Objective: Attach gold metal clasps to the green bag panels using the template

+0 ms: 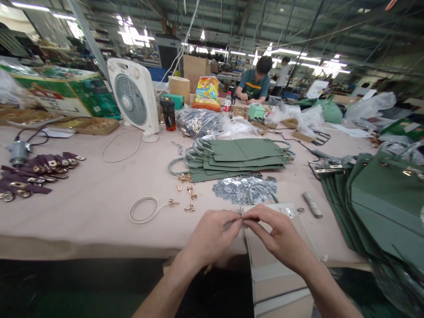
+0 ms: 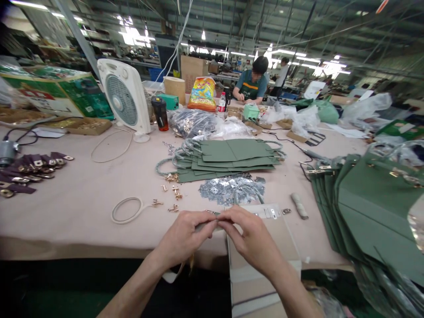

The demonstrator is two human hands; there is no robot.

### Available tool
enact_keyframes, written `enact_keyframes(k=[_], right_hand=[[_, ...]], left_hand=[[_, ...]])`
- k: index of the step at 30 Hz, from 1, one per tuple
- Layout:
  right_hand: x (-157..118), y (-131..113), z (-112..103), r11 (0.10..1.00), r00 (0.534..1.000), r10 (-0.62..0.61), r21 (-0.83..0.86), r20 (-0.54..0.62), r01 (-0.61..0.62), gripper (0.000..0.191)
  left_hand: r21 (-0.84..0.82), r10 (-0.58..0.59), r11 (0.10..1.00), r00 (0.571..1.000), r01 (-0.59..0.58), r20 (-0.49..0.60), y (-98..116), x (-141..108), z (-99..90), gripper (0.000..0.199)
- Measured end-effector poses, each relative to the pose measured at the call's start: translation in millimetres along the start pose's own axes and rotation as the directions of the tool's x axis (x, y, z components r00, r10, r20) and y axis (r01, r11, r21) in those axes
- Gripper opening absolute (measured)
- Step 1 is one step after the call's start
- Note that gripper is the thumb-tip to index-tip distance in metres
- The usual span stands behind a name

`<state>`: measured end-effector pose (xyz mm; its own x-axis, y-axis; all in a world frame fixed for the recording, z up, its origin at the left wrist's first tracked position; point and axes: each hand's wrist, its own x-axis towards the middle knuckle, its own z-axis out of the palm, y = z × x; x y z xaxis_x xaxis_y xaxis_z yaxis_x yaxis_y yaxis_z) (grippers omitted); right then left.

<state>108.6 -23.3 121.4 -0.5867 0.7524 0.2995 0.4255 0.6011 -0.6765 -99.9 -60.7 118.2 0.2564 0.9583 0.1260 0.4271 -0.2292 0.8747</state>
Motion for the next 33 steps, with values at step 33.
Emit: enact_keyframes(k=[33], right_hand=[[-2.4, 8.8, 1.0, 0.988, 0.986, 0.145, 0.037, 0.076, -0.148, 0.013]], left_hand=[[0.101, -0.03, 0.995, 0.995, 0.02, 0.094, -12.0, 10.3, 9.7, 0.031]])
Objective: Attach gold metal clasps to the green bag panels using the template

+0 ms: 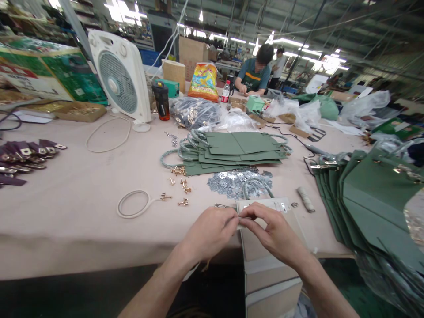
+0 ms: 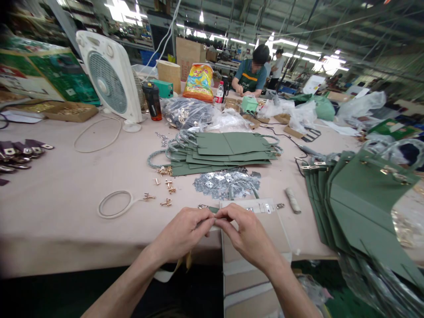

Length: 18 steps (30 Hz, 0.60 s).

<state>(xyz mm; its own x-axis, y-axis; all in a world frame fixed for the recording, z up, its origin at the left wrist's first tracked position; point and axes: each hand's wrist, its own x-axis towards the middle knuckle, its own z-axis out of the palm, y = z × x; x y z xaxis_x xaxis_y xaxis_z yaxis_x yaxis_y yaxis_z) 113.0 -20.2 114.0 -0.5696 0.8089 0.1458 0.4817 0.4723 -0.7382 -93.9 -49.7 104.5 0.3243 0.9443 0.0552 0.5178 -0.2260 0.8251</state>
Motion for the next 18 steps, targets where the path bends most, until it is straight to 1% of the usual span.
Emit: enact_keyframes(k=[5, 8, 12, 14, 16, 17, 18], right_hand=[[-8.8, 6.2, -0.1, 0.999, 1.0, -0.021, 0.03, -0.008, 0.021, 0.011], [-14.1, 10.8, 0.1, 0.996, 0.999, -0.017, 0.082, -0.04, 0.02, 0.01], [-21.7, 14.2, 2.4, 0.993, 0.993, -0.026, 0.108, -0.114, 0.039, 0.011], [-28.6, 16.0, 3.9, 0.992, 0.981, -0.097, 0.062, -0.167, 0.108, 0.012], [-39.6, 19.0, 2.1, 0.975, 0.957, -0.217, 0.004, -0.192, 0.221, 0.013], [-46.3, 21.7, -1.6, 0.962, 0.942, -0.269, -0.009, -0.2, 0.273, 0.014], [-53.1, 25.5, -8.1, 0.954, 0.93, -0.295, -0.007, -0.218, 0.301, 0.015]], left_hand=[[-0.038, -0.001, 0.999, 1.0, 0.0, -0.021, 3.4, 3.0, 7.5, 0.027], [-0.115, -0.006, 0.993, 1.0, 0.002, -0.027, 5.5, 5.0, 15.5, 0.026], [-0.238, -0.031, 0.971, 1.0, 0.03, 0.0, 4.7, 10.5, 29.9, 0.033], [-0.302, -0.05, 0.952, 0.998, 0.056, 0.028, 1.7, 15.2, 37.3, 0.036], [-0.373, -0.094, 0.922, 0.994, 0.107, 0.053, -2.0, 20.6, 43.2, 0.039], [-0.408, -0.125, 0.902, 0.99, 0.141, 0.064, -3.8, 23.3, 45.5, 0.041], [-0.438, -0.159, 0.882, 0.985, 0.174, 0.072, -5.3, 25.9, 47.4, 0.042]])
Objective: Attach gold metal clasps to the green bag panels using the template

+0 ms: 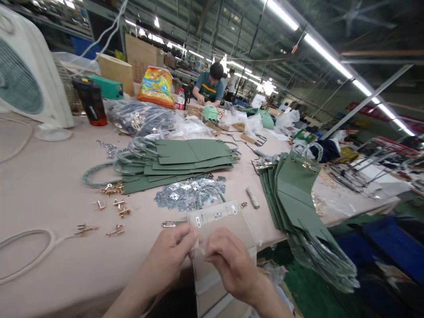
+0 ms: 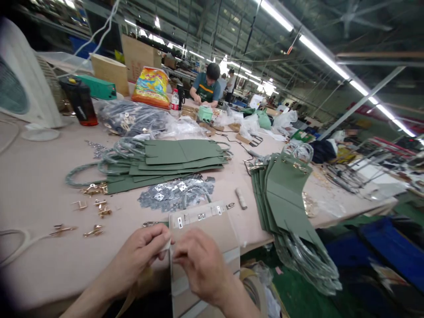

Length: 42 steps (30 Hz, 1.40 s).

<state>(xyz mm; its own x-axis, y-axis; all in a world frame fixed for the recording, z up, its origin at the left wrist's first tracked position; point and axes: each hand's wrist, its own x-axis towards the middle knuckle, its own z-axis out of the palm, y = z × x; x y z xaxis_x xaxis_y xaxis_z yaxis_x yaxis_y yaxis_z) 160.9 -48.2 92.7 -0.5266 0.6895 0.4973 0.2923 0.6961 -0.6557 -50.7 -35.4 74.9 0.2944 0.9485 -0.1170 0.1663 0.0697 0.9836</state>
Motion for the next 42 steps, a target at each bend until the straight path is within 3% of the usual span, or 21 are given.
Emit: enact_keyframes(k=[2, 5, 8, 11, 16, 22, 35, 42], right_hand=[[-9.6, 9.0, -24.3, 0.999, 0.996, 0.041, 0.021, -0.084, -0.039, 0.014], [-12.5, 39.5, -71.8, 0.973, 0.956, 0.223, -0.02, -0.192, -0.231, 0.008], [-4.2, 79.1, -108.9, 0.931, 0.938, 0.331, -0.124, -0.101, -0.342, 0.01], [6.9, 109.9, -123.1, 0.9, 0.906, 0.416, -0.18, 0.078, -0.397, 0.016], [19.2, 135.0, -123.0, 0.879, 0.826, 0.476, -0.2, 0.301, -0.433, 0.016], [23.2, 152.1, -121.6, 0.872, 0.786, 0.49, -0.202, 0.376, -0.447, 0.018], [13.5, 168.4, -113.5, 0.876, 0.808, 0.481, -0.137, 0.341, -0.463, 0.018], [11.9, 181.6, -102.7, 0.691, 0.704, 0.635, 0.174, 0.319, -0.702, 0.056]], left_hand=[[-0.044, -0.048, 0.998, 0.999, 0.048, -0.011, -2.4, 5.7, 2.7, 0.043], [-0.031, -0.021, 0.999, 1.0, 0.022, 0.008, -5.1, 14.9, 12.5, 0.042], [0.046, 0.06, 0.997, 0.997, -0.062, 0.043, -12.0, 25.8, 28.8, 0.037], [0.145, 0.104, 0.983, 0.992, -0.113, 0.074, -25.5, 36.0, 42.5, 0.034], [0.189, 0.093, 0.976, 0.994, -0.104, 0.065, -42.5, 42.3, 47.1, 0.034], [0.142, 0.059, 0.988, 0.996, -0.067, 0.061, -42.7, 42.0, 44.9, 0.035], [0.021, 0.022, 1.0, 0.998, -0.023, 0.064, -47.2, 43.1, 42.7, 0.039], [-0.009, 0.023, 1.0, 0.997, -0.023, 0.079, -44.8, 42.1, 41.4, 0.041]])
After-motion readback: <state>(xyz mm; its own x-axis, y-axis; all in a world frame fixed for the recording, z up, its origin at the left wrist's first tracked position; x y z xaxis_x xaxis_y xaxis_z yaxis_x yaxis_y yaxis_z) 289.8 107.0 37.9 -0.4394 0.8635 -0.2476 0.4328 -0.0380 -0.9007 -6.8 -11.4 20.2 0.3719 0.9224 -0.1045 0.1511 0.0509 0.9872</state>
